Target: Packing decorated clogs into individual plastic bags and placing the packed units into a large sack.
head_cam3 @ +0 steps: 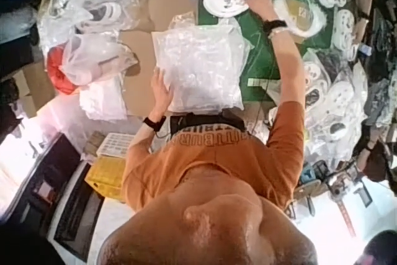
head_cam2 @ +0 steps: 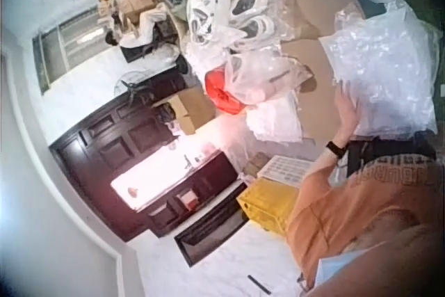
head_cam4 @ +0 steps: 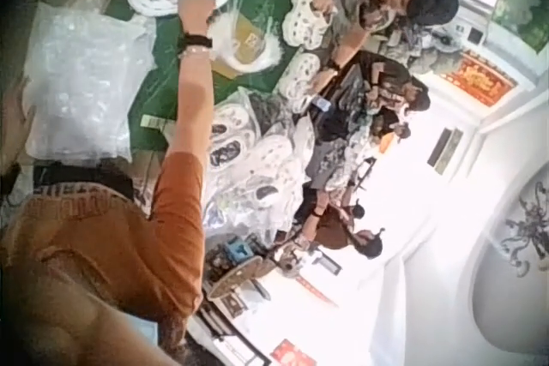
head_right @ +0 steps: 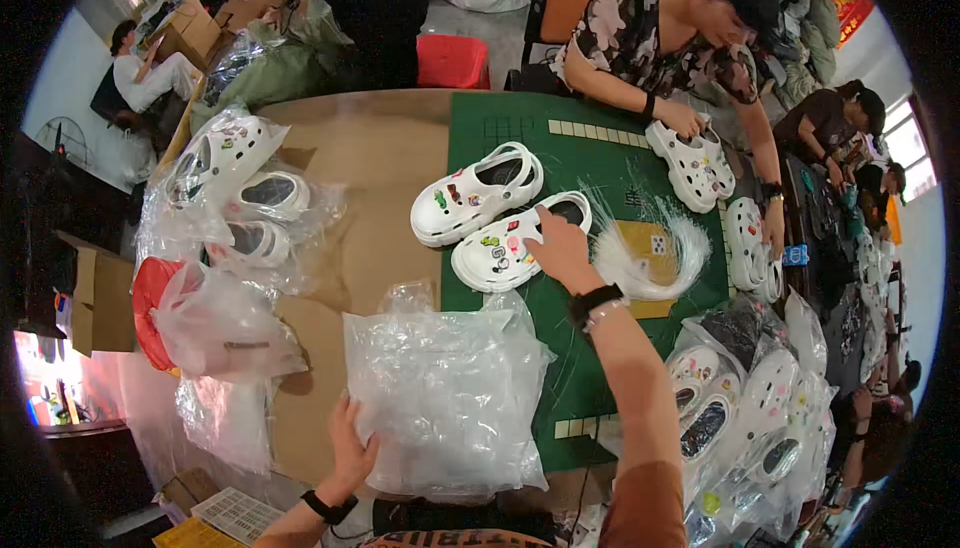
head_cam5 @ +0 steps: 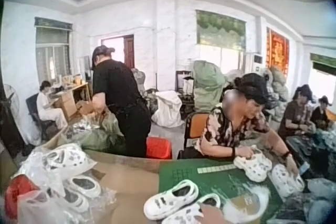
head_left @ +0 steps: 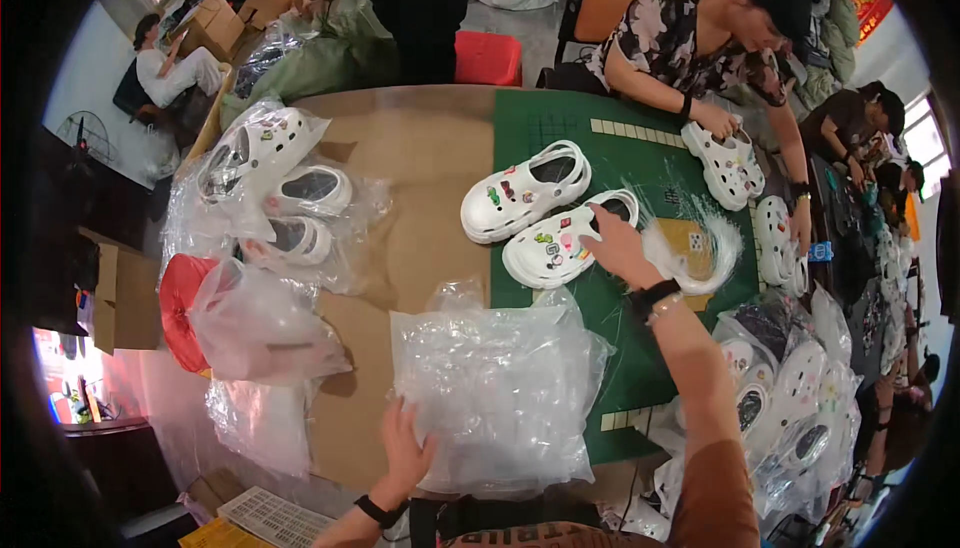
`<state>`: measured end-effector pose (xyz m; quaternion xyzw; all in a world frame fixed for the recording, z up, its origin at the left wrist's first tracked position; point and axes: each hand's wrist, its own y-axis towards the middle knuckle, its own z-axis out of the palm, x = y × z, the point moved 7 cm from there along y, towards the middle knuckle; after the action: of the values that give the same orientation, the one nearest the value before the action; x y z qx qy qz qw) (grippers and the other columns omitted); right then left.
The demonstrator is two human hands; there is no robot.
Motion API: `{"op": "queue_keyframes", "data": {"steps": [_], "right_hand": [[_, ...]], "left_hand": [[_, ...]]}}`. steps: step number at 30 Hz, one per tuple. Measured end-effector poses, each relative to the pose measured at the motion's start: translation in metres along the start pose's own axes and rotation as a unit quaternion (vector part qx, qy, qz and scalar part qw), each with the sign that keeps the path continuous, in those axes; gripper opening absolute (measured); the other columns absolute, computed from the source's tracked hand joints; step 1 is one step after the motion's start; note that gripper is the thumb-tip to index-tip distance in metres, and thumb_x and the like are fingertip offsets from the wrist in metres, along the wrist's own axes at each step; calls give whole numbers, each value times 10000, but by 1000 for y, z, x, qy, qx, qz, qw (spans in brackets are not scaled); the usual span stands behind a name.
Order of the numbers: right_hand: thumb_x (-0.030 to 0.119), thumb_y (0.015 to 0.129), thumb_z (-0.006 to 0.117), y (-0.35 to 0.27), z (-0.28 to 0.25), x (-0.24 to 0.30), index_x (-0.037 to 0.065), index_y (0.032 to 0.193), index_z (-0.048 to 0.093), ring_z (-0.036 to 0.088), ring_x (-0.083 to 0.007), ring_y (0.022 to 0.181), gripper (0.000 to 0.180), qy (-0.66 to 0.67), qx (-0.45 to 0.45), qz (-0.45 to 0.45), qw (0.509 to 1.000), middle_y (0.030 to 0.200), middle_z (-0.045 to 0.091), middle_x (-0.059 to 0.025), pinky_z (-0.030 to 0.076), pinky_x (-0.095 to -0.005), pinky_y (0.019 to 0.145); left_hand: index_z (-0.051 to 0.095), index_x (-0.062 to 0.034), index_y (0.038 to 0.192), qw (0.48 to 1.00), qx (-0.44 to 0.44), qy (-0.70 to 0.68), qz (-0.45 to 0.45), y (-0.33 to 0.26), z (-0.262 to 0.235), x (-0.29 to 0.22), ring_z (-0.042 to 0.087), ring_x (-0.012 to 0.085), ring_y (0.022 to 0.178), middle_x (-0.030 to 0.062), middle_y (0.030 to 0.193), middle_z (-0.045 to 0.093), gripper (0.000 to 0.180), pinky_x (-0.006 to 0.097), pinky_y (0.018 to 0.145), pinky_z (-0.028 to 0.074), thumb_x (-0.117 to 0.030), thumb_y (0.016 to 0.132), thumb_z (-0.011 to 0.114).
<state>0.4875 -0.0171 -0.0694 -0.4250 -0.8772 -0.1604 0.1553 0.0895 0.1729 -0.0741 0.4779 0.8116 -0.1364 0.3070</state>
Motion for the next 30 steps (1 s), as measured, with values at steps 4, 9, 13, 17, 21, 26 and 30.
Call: {"op": "queue_keyframes", "data": {"steps": [4,9,13,17,21,26,30], "right_hand": [[253,675,625,23,42,6,138,1290,270,584,-350,783,720,-45,183,126,974,820,603,-190,454,-439,672],[240,665,646,52,41,55,162,1340,190,577,-343,825,818,93,192,109,971,885,591,-200,444,-401,713],[185,641,673,69,83,17,24,1336,135,535,-313,984,894,195,188,160,949,1064,538,-230,408,-354,833],[99,662,653,89,114,2,-49,1275,260,497,-229,1024,743,231,239,122,935,1142,487,-186,399,-288,850],[90,644,666,85,94,31,-84,1148,393,506,-219,999,599,215,257,198,921,1100,509,-184,409,-290,831],[158,632,690,67,74,-11,-70,1014,480,549,-224,881,491,222,151,202,942,951,571,-178,429,-314,760],[138,666,683,63,36,21,-57,946,500,534,-170,864,387,284,113,227,925,939,570,-143,439,-288,713]], "left_hand": [[451,-84,1173,965,172,15,196,14,31,-28,392,338,1071,187,1195,395,503,448,869,329,-147,693,590],[456,-131,1190,952,212,9,222,19,55,-45,390,309,1083,135,1231,387,477,422,849,343,-181,733,579],[432,-147,1206,955,199,-11,219,19,72,-44,383,316,1089,136,1241,372,489,435,849,342,-197,740,571],[406,-148,1219,957,218,14,190,16,81,-36,351,323,1122,147,1249,359,529,461,867,326,-194,723,584],[393,-145,1229,957,242,47,155,12,91,-29,330,333,1137,152,1267,336,557,499,889,298,-200,712,594],[363,-134,1258,959,227,116,127,38,118,-34,295,376,1170,189,1323,252,594,568,905,245,-266,722,584],[371,-122,1251,971,187,101,107,45,139,-21,283,390,1180,202,1327,245,583,588,903,234,-294,731,573]]}}
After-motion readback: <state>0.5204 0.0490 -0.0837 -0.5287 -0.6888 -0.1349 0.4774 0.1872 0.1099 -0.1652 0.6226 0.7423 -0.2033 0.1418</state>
